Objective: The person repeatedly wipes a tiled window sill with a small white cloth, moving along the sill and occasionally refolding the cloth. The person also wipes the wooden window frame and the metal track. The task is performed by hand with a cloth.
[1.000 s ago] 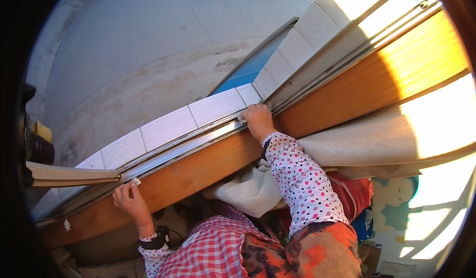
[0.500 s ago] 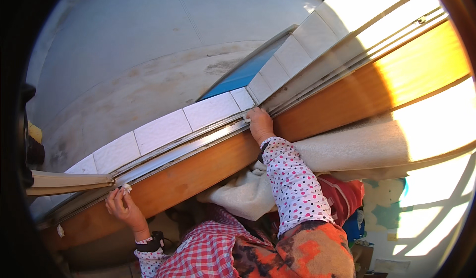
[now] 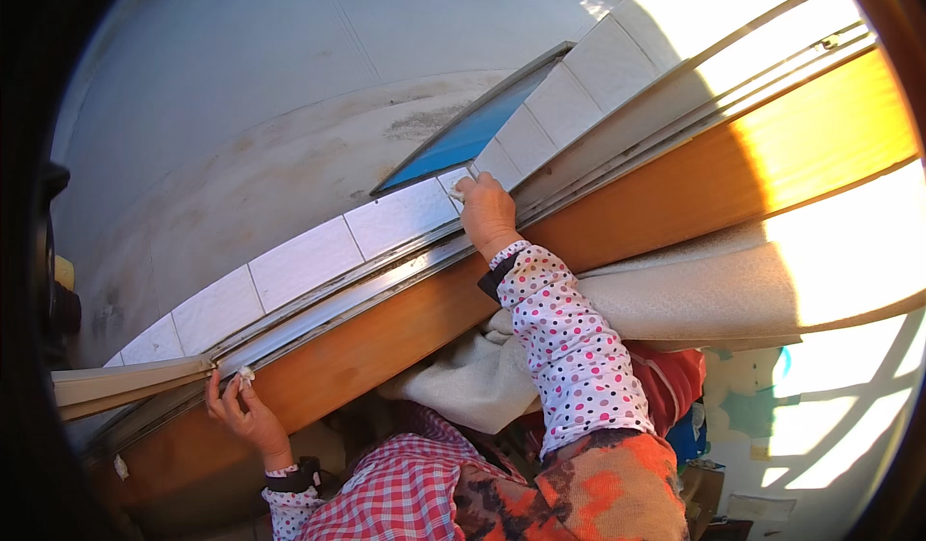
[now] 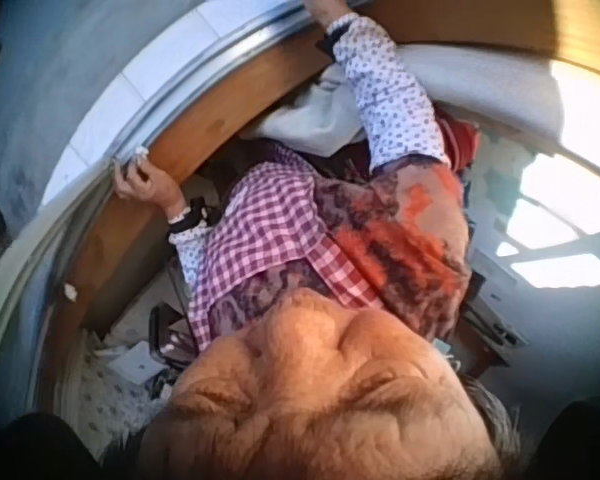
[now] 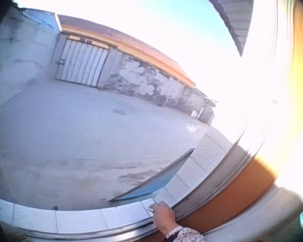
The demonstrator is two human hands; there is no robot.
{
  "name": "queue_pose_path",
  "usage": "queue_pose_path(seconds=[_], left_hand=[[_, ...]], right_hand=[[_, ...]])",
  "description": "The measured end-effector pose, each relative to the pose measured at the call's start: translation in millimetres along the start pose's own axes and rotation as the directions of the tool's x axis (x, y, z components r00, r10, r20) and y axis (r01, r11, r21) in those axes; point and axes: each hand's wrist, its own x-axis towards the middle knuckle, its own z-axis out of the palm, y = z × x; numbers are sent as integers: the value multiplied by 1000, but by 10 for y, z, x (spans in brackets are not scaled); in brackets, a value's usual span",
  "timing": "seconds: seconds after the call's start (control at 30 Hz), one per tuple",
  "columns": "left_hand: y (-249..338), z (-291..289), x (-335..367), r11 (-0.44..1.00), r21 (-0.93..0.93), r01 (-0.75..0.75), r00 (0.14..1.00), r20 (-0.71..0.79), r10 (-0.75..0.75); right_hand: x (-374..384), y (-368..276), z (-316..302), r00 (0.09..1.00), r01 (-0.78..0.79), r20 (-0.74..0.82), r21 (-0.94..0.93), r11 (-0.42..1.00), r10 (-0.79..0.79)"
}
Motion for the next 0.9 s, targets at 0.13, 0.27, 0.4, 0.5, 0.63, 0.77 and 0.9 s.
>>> queue_pose_path(seconds=[0.13,0.27,0.4,0.5,0.63,0.77,0.9], left_hand=[[6,5,3,997,-38,64,998,1,-64],[-6,12,16,999,-26,41,999,-20,-42],[-18,9,8,997,-47,54,998,-23,-55],[-34,10,11,996,-67,57,998,-21,-59],[-61,9,19,994,-86,62,998,-23,-64],[-75,-12,10,992,-110,67,997,-23,-70],[-79,-18,9,990,-133,37,997,-55,-45]], right_hand=[[-122,284,197,969,24,244,-202,979,27],[-194,337,344,961,51,275,-137,989,-12],[-172,202,315,946,116,313,-68,991,-89],[-215,-97,301,924,164,346,19,986,-161],[-278,-630,315,892,199,393,97,975,-221],[-341,-1167,353,862,242,409,184,953,-298],[-401,-1677,403,832,281,414,260,924,-369]])
